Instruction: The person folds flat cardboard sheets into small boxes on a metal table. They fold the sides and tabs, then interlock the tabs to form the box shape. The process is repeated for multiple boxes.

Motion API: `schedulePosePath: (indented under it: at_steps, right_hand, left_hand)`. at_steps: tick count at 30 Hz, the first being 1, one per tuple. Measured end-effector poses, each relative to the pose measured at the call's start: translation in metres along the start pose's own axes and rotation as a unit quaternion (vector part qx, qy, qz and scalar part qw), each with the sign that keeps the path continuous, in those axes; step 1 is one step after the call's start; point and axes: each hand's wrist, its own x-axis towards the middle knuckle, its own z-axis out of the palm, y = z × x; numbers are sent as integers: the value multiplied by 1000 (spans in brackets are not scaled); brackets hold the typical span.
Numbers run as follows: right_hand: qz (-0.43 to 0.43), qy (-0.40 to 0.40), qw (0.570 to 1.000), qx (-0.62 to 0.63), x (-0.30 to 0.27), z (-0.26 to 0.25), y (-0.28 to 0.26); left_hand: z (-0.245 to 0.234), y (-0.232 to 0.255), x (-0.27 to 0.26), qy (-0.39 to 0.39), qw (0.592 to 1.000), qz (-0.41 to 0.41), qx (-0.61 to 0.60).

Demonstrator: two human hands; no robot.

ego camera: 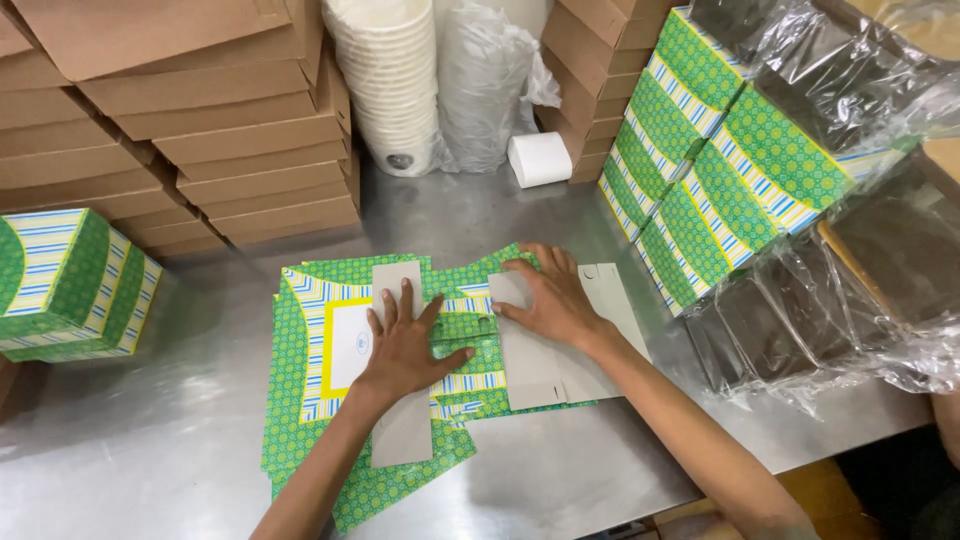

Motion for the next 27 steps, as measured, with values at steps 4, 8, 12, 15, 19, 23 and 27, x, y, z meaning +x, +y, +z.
schedulePosePath:
  at_steps: [4, 8, 12, 15, 19, 23, 27]
  right_hand:
    - [-145, -36, 983, 104, -40, -15, -32]
    - [-233, -119, 960, 96, -63, -11, -56]
    - [-252, -120, 959, 49, -64, -6, -62]
    - [-273, -82, 957, 46, -63, -8, -63]
    - [-294, -26, 955, 7, -56, -11, -61]
    - [-308, 68, 947, -60, -48, -27, -66]
    - [-278, 165, 945, -61, -40, -44, -77]
  left_hand:
    - [3, -13, 31, 17, 995, 83, 45]
    - [16, -37, 67, 57, 978, 193, 54]
    - [-20, -36, 65, 65, 976, 206, -11]
    - [-63, -19, 45, 55, 969, 229, -73]
    - [-119, 16, 1, 58, 960, 264, -77]
    - [-150, 40, -34, 111, 940, 322, -16]
    - [-157, 41, -60, 207, 873, 438, 64]
